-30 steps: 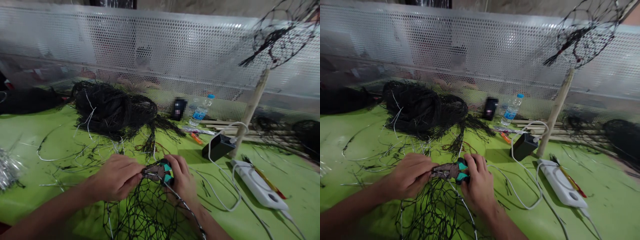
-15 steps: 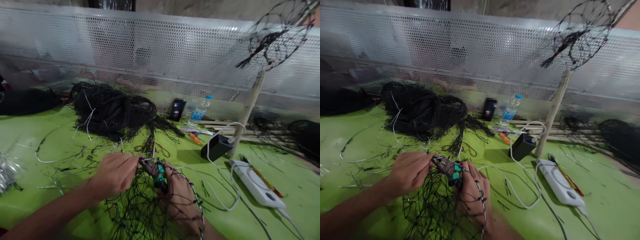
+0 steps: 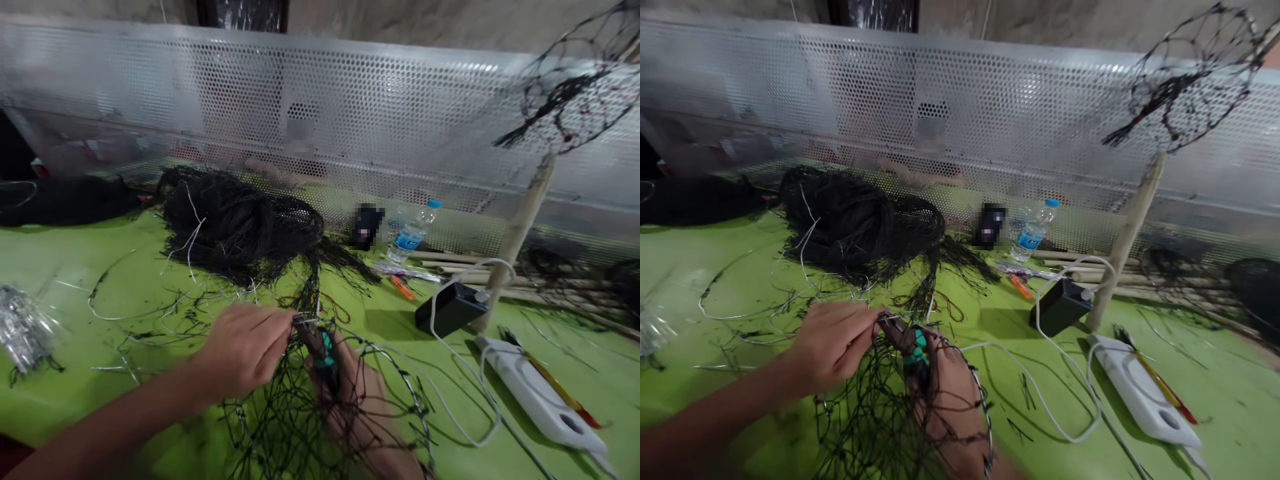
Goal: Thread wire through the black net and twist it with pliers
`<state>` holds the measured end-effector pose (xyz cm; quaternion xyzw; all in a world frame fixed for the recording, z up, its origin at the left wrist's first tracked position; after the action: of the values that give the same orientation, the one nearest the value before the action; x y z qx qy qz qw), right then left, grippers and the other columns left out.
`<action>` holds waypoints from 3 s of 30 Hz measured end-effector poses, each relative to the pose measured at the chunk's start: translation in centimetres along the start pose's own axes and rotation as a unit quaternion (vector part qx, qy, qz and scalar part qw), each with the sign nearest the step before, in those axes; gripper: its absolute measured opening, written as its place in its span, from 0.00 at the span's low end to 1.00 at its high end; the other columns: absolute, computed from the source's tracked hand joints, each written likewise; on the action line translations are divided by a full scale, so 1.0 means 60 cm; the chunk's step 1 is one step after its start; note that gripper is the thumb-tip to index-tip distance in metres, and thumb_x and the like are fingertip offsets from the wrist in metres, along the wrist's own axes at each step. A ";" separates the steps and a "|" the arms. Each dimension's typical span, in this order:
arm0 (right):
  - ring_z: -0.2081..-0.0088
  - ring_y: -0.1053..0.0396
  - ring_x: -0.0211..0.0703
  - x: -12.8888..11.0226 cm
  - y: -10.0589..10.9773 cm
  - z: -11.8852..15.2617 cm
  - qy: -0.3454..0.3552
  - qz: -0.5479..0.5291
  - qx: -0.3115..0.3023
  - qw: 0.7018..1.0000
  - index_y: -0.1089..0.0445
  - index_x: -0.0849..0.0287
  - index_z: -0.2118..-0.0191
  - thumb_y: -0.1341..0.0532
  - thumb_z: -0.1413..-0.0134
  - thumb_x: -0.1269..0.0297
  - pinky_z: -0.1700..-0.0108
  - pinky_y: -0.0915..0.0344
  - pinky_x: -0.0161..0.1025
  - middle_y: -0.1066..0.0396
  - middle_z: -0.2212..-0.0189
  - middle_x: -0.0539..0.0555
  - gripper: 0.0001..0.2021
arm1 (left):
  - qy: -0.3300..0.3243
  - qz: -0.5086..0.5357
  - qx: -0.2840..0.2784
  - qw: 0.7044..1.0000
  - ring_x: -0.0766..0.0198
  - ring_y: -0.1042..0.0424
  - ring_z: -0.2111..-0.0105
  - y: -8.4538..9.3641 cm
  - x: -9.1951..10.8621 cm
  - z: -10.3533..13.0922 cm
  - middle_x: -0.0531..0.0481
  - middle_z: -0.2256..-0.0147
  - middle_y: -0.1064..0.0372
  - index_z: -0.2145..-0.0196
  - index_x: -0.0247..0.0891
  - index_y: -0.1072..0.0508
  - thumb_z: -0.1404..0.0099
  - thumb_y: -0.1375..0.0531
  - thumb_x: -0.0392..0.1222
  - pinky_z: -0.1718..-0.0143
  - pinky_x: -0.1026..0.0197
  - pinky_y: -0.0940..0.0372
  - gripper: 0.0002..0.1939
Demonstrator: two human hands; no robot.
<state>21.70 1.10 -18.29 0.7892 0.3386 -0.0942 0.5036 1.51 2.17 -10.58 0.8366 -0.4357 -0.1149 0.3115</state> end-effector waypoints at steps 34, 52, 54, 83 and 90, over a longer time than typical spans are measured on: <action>0.68 0.30 0.46 -0.001 0.063 -0.061 0.208 0.159 0.025 0.965 0.36 0.55 0.54 0.40 0.46 0.71 0.66 0.36 0.40 0.28 0.65 0.53 0.14 | -0.036 0.201 -0.163 0.965 0.67 0.38 0.77 0.020 0.008 -0.012 0.55 0.77 0.34 0.71 0.38 0.31 0.24 0.48 0.37 0.73 0.58 0.49 0.15; 0.68 0.23 0.50 -0.002 0.023 -0.013 0.055 0.089 -0.024 0.994 0.34 0.52 0.46 0.42 0.59 0.73 0.72 0.33 0.39 0.22 0.61 0.53 0.29 | 0.002 0.121 -0.148 0.982 0.66 0.35 0.75 0.014 -0.006 -0.014 0.54 0.74 0.30 0.67 0.38 0.28 0.23 0.50 0.39 0.72 0.59 0.48 0.16; 0.59 0.21 0.52 0.001 0.021 -0.018 0.050 0.040 -0.023 0.998 0.37 0.49 0.38 0.42 0.55 0.74 0.66 0.27 0.41 0.23 0.53 0.55 0.34 | -0.006 0.138 -0.176 0.975 0.66 0.35 0.75 0.014 -0.002 -0.014 0.54 0.75 0.32 0.67 0.38 0.28 0.22 0.50 0.41 0.72 0.59 0.48 0.16; 0.46 0.25 0.54 0.095 0.035 -0.070 -0.110 -0.199 0.128 0.965 0.28 0.56 0.41 0.36 0.37 0.55 0.40 0.32 0.56 0.22 0.46 0.60 0.21 | -0.052 0.148 -0.257 0.954 0.65 0.39 0.78 0.008 0.020 -0.004 0.57 0.77 0.34 0.64 0.44 0.34 0.24 0.50 0.41 0.74 0.55 0.54 0.10; 0.47 0.24 0.54 0.089 0.028 -0.065 -0.147 -0.243 0.100 0.954 0.26 0.56 0.44 0.34 0.39 0.55 0.40 0.30 0.55 0.21 0.47 0.59 0.20 | -0.079 0.137 -0.217 0.963 0.65 0.39 0.77 0.005 0.022 -0.002 0.59 0.76 0.33 0.60 0.45 0.33 0.25 0.49 0.37 0.74 0.57 0.52 0.07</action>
<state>26.04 6.34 -17.83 0.7068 0.4308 -0.3621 0.4285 2.16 1.02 -10.17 0.6696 -0.5343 -0.2279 0.4628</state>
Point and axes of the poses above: each hand's wrist, its own z-axis away from the middle knuckle, its own y-axis out of the back of the hand, x = y × z, the point moved 4 cm from there along -z, towards the middle knuckle
